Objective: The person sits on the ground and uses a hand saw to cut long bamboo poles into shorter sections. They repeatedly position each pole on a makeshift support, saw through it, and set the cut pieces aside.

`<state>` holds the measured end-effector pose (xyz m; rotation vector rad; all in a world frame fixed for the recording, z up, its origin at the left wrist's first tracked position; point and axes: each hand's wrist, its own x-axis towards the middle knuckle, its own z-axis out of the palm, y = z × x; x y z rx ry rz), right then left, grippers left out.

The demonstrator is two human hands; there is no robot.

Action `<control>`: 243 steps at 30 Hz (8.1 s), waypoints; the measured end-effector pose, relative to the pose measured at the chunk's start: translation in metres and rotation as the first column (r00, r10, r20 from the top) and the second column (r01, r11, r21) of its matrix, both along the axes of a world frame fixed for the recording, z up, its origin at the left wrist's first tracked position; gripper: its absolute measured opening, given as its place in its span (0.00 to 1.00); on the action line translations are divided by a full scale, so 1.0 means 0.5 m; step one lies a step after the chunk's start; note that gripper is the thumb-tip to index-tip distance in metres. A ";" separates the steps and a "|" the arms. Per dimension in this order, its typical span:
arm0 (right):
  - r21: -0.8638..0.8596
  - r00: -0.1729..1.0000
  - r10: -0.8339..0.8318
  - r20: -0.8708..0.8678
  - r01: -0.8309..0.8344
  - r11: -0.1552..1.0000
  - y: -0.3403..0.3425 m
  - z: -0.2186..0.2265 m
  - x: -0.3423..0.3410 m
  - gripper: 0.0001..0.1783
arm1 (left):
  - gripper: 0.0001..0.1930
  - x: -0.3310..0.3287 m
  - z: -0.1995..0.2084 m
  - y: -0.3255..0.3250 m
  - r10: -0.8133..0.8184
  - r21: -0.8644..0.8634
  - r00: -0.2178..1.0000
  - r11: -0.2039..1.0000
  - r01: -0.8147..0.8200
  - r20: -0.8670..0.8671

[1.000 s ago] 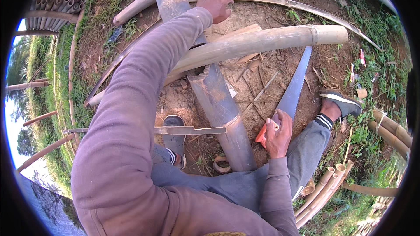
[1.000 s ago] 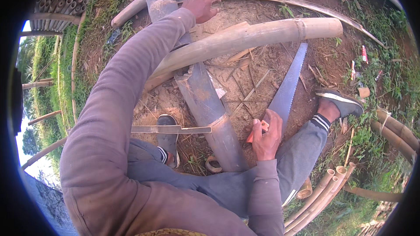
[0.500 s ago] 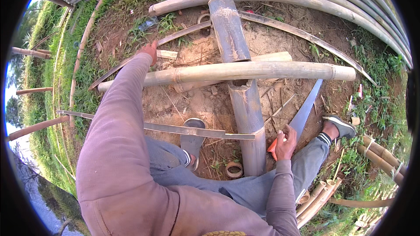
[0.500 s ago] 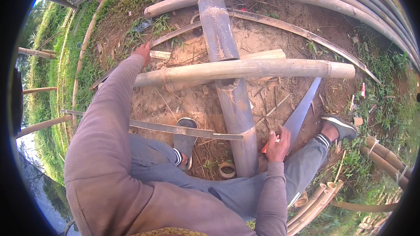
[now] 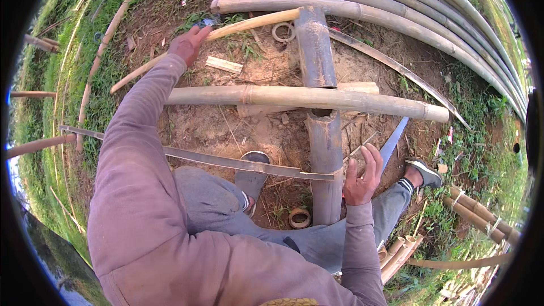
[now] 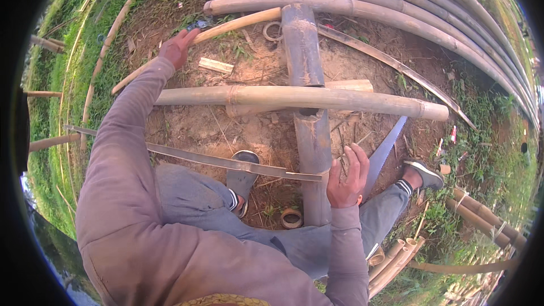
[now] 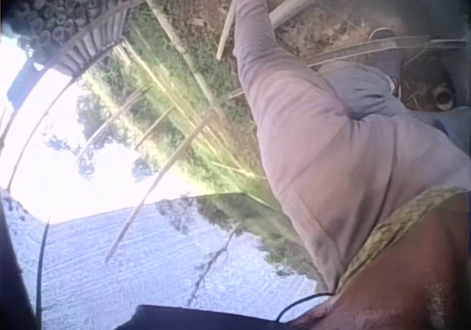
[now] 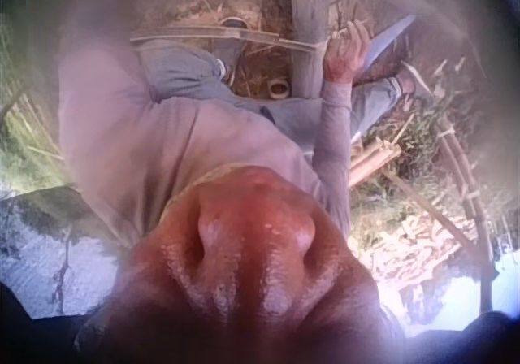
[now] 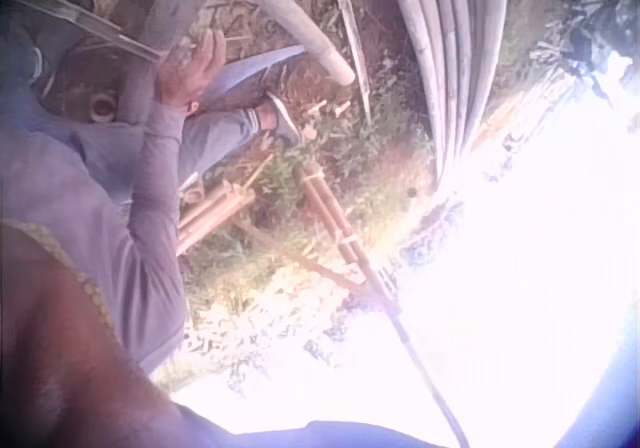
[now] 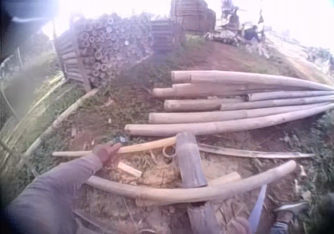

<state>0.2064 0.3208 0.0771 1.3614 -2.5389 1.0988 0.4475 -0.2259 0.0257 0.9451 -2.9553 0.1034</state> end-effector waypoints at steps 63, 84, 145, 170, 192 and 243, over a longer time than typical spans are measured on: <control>0.269 0.789 -0.553 0.268 0.490 0.829 0.155 -0.205 -0.028 0.21 | 0.24 -0.090 -0.047 0.387 -0.326 0.210 0.885 0.890 0.406 -0.332; 0.027 0.352 -0.431 0.831 0.748 0.663 0.355 -0.274 0.002 0.17 | 0.13 -0.140 -0.022 0.446 -0.098 0.183 0.995 0.978 0.096 0.006; -0.329 0.743 -0.072 0.665 0.378 0.865 0.160 0.044 0.180 0.16 | 0.27 0.004 0.011 0.514 -0.367 0.184 0.925 0.907 0.379 -0.094; -0.387 0.899 -0.092 0.427 0.274 0.880 0.135 0.020 0.159 0.29 | 0.27 -0.264 -0.018 0.479 -0.055 0.375 0.989 0.927 -0.002 0.140; -0.175 0.938 -0.160 0.308 0.221 0.959 0.154 0.081 0.150 0.28 | 0.24 -0.260 -0.006 0.482 -0.042 0.392 0.989 0.920 -0.016 0.139; -0.159 0.874 -0.153 0.460 0.251 0.955 0.238 0.123 0.222 0.27 | 0.25 -0.254 0.008 0.481 -0.059 0.396 0.985 0.918 -0.010 0.162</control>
